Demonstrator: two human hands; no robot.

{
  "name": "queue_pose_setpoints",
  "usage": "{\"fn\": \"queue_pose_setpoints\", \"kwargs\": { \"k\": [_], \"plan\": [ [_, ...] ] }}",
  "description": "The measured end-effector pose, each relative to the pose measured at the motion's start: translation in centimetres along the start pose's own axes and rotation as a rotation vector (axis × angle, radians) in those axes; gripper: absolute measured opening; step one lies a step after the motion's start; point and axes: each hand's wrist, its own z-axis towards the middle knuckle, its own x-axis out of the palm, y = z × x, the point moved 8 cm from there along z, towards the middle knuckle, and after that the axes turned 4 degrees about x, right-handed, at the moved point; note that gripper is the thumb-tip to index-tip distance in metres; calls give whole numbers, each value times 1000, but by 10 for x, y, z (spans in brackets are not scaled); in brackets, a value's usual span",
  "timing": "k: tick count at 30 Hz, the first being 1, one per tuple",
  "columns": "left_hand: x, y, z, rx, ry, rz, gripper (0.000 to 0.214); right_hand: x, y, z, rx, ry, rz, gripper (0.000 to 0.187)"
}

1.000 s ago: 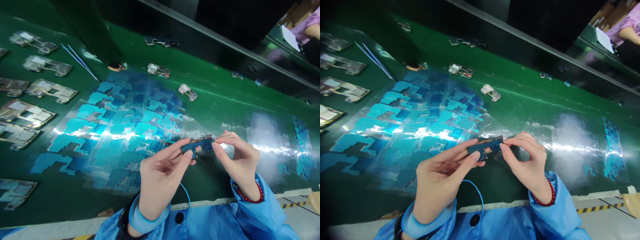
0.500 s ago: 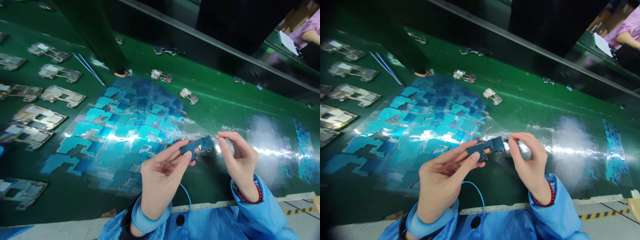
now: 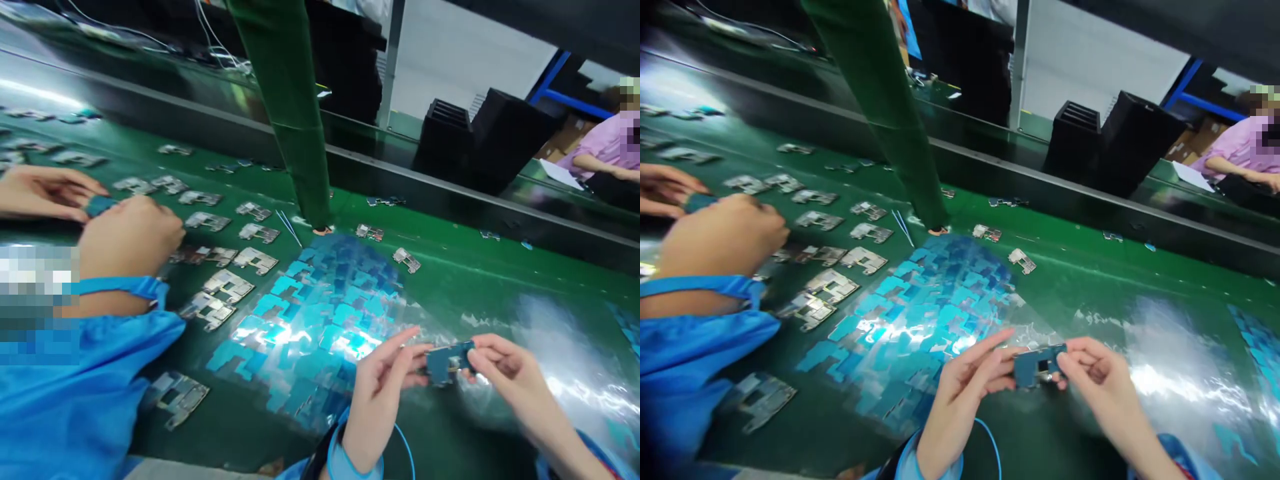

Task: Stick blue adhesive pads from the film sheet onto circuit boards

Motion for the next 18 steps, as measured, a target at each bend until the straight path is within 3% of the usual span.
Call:
{"fn": "queue_pose_setpoints", "kwargs": {
  "k": [2,4,10,12,15,18],
  "plan": [
    [1,-2,0,-5,6,5,50,-23,6,14,47,-18,-16,43],
    [7,-4,1,-16,80,74,51,-45,11,47,84,-87,-53,47],
    [9,-5,7,14,139,197,46,-68,14,203,69,-264,-261,27],
    [7,-4,9,22,131,208,47,-73,15,240,68,-324,-385,22],
    [4,-4,9,31,108,200,45,-80,20,255,14,-383,-583,28],
    [1,-6,8,35,82,174,42,-62,23,220,-132,-248,-727,41]
  ]
}}
